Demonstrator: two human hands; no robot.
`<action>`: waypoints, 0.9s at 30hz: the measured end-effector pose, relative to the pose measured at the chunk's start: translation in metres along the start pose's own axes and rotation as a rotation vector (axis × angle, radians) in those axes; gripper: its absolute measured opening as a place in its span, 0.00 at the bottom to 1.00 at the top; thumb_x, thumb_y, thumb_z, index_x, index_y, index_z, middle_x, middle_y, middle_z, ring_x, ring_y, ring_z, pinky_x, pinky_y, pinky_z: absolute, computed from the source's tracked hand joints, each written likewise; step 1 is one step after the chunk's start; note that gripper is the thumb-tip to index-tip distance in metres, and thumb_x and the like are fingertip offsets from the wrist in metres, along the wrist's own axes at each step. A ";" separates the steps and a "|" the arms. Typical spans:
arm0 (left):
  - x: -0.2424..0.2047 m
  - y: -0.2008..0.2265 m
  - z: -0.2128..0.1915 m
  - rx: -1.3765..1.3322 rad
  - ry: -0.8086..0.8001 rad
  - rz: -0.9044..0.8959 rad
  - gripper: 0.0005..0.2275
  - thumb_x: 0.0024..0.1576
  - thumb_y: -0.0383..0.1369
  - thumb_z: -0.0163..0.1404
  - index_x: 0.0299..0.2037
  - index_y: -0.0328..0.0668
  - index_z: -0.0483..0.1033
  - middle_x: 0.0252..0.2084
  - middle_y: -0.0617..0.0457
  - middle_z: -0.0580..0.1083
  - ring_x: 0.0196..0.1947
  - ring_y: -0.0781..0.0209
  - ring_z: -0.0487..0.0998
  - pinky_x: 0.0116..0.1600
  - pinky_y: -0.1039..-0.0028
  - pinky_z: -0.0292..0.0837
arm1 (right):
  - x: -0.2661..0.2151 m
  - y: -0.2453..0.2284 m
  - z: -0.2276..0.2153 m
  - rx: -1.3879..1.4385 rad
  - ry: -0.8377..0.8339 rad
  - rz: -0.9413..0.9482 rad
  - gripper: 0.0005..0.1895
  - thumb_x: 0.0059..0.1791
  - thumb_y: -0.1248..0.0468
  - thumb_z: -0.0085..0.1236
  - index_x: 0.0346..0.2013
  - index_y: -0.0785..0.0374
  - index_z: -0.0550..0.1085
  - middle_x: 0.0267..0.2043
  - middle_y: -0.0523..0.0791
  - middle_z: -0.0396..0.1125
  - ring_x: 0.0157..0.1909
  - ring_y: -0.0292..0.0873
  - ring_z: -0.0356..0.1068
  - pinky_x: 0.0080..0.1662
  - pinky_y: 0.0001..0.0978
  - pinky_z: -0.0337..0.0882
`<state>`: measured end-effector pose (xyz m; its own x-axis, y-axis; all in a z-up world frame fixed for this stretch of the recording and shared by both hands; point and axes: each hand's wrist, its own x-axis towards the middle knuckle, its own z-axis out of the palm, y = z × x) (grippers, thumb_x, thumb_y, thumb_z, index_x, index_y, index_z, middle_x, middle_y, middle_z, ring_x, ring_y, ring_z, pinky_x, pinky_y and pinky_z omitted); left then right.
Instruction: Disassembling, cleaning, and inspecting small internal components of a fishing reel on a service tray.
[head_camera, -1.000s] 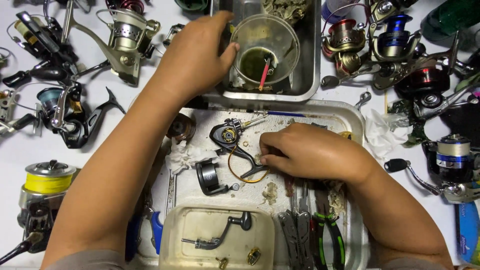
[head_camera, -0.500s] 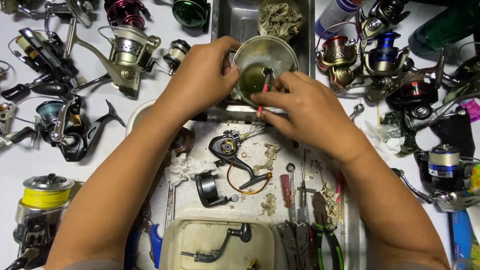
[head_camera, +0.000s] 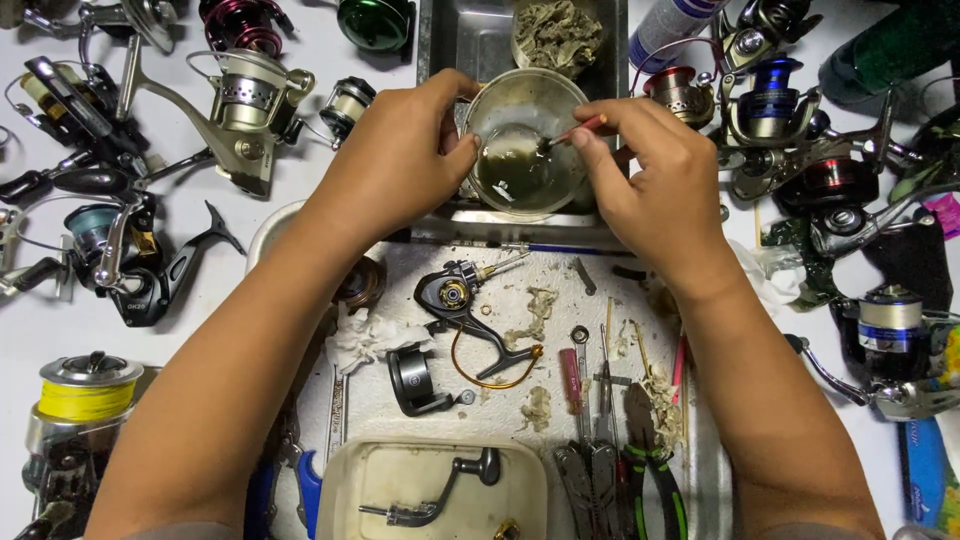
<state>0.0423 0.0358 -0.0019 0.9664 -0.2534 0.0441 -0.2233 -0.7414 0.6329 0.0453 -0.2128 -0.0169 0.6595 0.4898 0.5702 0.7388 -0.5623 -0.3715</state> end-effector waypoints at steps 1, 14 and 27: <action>0.001 0.000 0.000 0.001 0.001 0.001 0.17 0.59 0.29 0.53 0.58 0.38 0.72 0.30 0.50 0.78 0.30 0.53 0.78 0.33 0.61 0.69 | -0.001 0.000 0.000 0.000 0.001 0.000 0.07 0.58 0.72 0.57 0.48 0.76 0.78 0.45 0.55 0.75 0.46 0.51 0.75 0.46 0.39 0.74; 0.042 -0.006 0.031 0.668 0.165 0.521 0.11 0.48 0.26 0.55 0.42 0.46 0.79 0.44 0.48 0.71 0.47 0.45 0.68 0.45 0.57 0.65 | -0.002 -0.001 0.009 0.037 -0.054 0.187 0.07 0.59 0.74 0.53 0.51 0.72 0.73 0.32 0.48 0.73 0.24 0.37 0.68 0.22 0.25 0.66; 0.093 -0.003 0.087 0.729 -0.292 0.275 0.06 0.58 0.29 0.48 0.36 0.46 0.81 0.37 0.46 0.80 0.34 0.43 0.82 0.34 0.56 0.78 | -0.005 -0.003 0.012 0.037 -0.012 0.131 0.04 0.59 0.71 0.51 0.48 0.69 0.70 0.36 0.50 0.72 0.34 0.48 0.73 0.34 0.37 0.67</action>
<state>0.1216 -0.0394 -0.0670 0.8157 -0.5609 -0.1413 -0.5703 -0.8207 -0.0348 0.0417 -0.2057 -0.0269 0.7524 0.4215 0.5062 0.6504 -0.5972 -0.4693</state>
